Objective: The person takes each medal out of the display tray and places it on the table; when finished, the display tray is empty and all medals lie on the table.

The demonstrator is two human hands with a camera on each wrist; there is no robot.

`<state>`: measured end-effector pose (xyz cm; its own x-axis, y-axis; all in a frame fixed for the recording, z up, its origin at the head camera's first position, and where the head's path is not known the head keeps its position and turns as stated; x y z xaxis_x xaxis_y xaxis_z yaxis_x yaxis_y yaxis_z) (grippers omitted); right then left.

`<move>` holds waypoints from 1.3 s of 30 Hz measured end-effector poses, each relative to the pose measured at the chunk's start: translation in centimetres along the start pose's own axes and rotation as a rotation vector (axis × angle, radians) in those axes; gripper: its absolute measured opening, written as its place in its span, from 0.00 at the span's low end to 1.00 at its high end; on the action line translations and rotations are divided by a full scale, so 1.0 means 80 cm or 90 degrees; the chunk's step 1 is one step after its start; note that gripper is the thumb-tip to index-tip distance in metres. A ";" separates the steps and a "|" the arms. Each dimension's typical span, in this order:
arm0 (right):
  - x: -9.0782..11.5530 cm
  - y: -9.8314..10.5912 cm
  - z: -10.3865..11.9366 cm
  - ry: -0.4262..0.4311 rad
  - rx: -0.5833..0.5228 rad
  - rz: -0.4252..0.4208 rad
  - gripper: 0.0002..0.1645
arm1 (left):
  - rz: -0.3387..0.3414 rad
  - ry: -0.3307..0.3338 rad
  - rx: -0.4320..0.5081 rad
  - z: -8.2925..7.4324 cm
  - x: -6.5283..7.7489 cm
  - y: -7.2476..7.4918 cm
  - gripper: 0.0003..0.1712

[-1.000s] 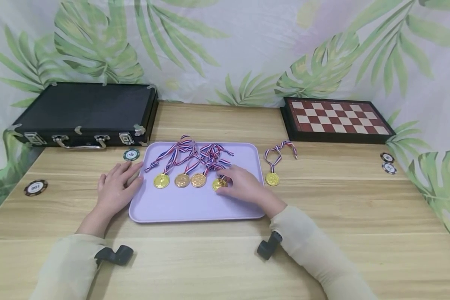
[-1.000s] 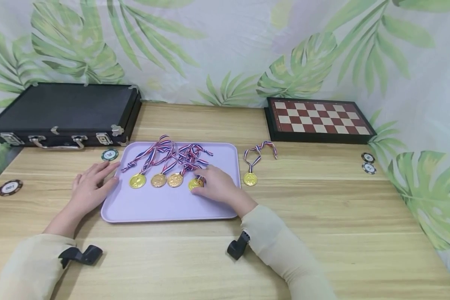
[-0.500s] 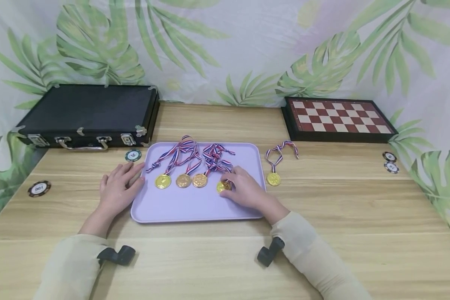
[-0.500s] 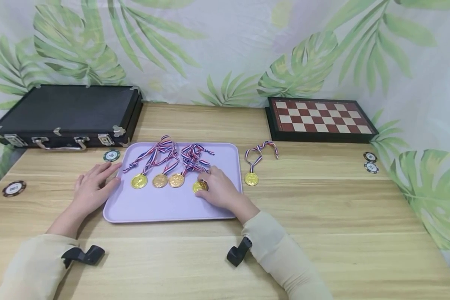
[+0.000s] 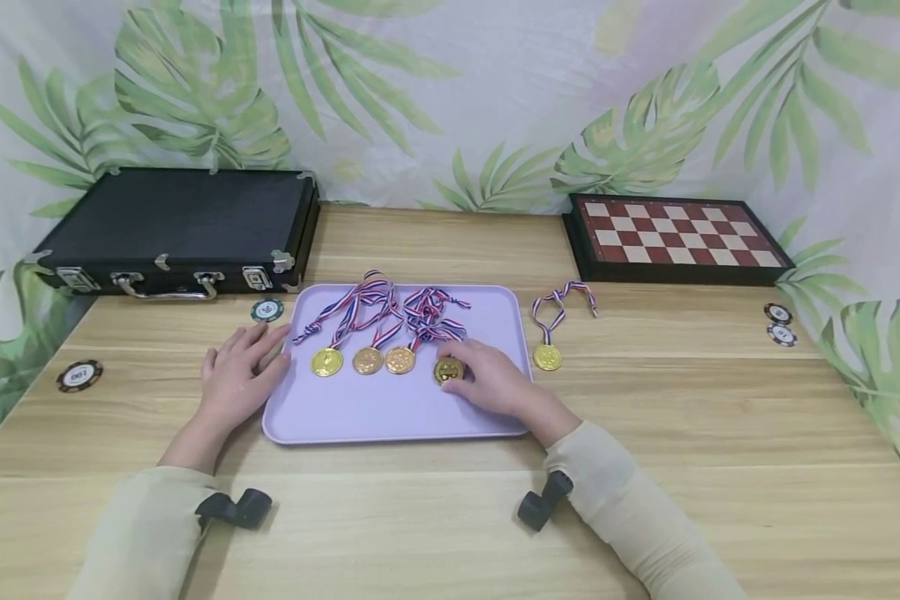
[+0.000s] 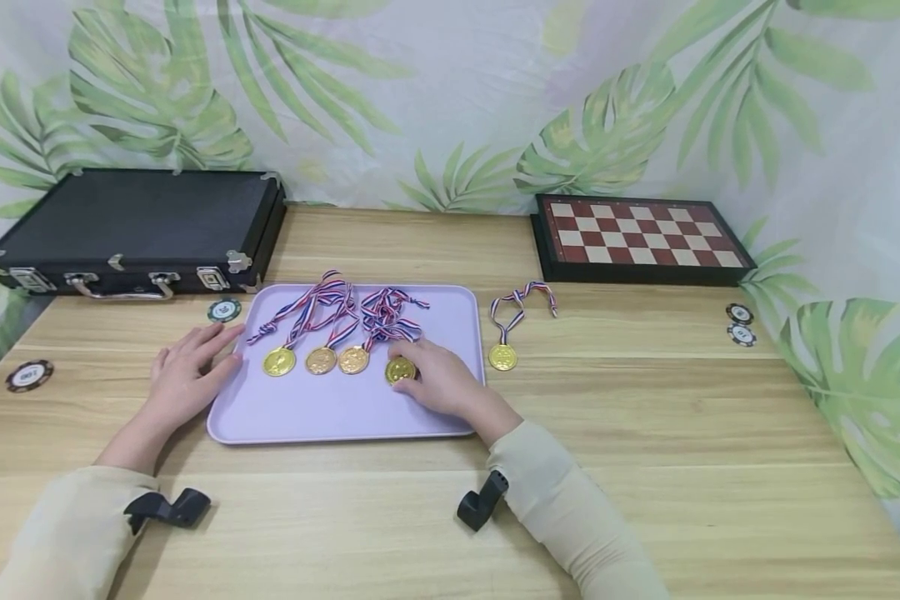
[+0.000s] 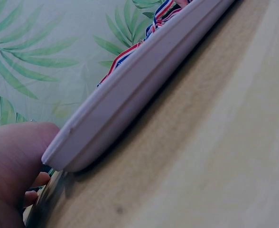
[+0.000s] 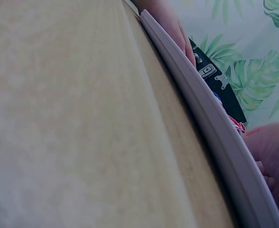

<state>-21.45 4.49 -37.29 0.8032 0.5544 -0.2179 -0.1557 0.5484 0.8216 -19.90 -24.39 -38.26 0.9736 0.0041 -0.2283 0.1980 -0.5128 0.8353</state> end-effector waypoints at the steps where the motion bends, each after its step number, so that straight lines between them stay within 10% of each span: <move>1: 0.000 0.000 0.000 0.007 -0.011 -0.006 0.22 | 0.001 0.001 0.000 0.000 0.000 0.000 0.27; 10: -0.001 0.013 -0.005 0.007 -0.165 -0.059 0.29 | 0.004 0.007 0.000 0.003 0.000 -0.002 0.27; 17: -0.001 0.043 -0.009 -0.092 -0.400 -0.057 0.33 | 0.007 0.007 -0.002 0.002 0.000 -0.002 0.27; 39: 0.050 0.254 -0.014 0.040 -0.603 -0.285 0.28 | 0.005 0.003 0.001 0.000 -0.001 0.000 0.27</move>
<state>-22.06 18.58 -22.03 0.8714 0.1962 -0.4497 -0.2597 0.9621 -0.0835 -19.99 -24.38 -38.24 0.9758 0.0043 -0.2184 0.1895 -0.5143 0.8364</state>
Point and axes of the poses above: each hand's wrist, its own x-axis away from the middle knuckle, its own y-axis out of the back of the hand, z = x × y, the point moved 6 cm from there along -x, towards the middle knuckle, and after that the axes turned 6 degrees about -z, right-handed, at the moved point
